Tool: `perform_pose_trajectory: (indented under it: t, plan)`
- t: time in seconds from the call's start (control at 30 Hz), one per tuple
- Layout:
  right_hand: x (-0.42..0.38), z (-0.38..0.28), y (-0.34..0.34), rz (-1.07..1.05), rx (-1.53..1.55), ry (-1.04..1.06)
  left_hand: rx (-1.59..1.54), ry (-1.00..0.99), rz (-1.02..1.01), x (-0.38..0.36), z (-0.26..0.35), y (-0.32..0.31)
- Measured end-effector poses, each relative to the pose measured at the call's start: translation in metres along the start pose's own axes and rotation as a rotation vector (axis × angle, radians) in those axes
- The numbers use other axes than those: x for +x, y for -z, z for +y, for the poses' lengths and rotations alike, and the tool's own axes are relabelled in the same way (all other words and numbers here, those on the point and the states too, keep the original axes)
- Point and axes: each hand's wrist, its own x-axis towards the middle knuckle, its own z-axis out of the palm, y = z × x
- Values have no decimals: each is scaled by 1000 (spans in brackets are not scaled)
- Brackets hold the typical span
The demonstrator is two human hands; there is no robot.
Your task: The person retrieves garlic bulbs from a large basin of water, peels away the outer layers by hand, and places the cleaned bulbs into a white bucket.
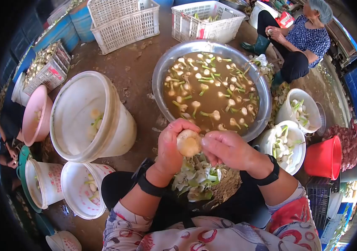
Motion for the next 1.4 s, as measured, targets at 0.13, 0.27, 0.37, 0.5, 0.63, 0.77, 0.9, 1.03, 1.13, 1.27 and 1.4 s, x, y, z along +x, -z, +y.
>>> perform_pose_trajectory:
  t: [0.13, 0.27, 0.37, 0.5, 0.63, 0.77, 0.9, 1.03, 1.13, 1.27, 1.4]
  plan:
    - [1, 4, -1, -66, 34, -94, -60, 34, 146, 3, -2, -9]
    - [1, 10, -6, -67, 115, -107, 107, -49, 150, 0, -4, -17]
    - [0, 13, -6, -44, 195, -75, 304, -151, 253, -3, -4, -22]
    - [-4, 11, -5, -39, 170, -102, 419, -208, 185, -5, -4, -15]
    - [-2, 16, -8, -105, 252, -97, 356, -236, 227, -8, -4, -16]
    - [-1, 11, -12, -60, 231, -70, 464, -314, 205, -6, 2, -14]
    - [36, 82, -2, -68, -330, 250, -590, 179, 417, 12, 12, -3]
    - [36, 80, 9, -109, -1009, -99, -927, 393, 461, 17, 8, 29]
    - [29, 27, -11, 174, -698, 120, -947, 521, 453, 10, -4, 26]
    - [34, 28, -16, 289, -819, 417, -999, 635, 345, 13, -8, 26]
    - [28, 25, -19, 224, -718, 485, -1003, 679, 356, 11, -13, 29]
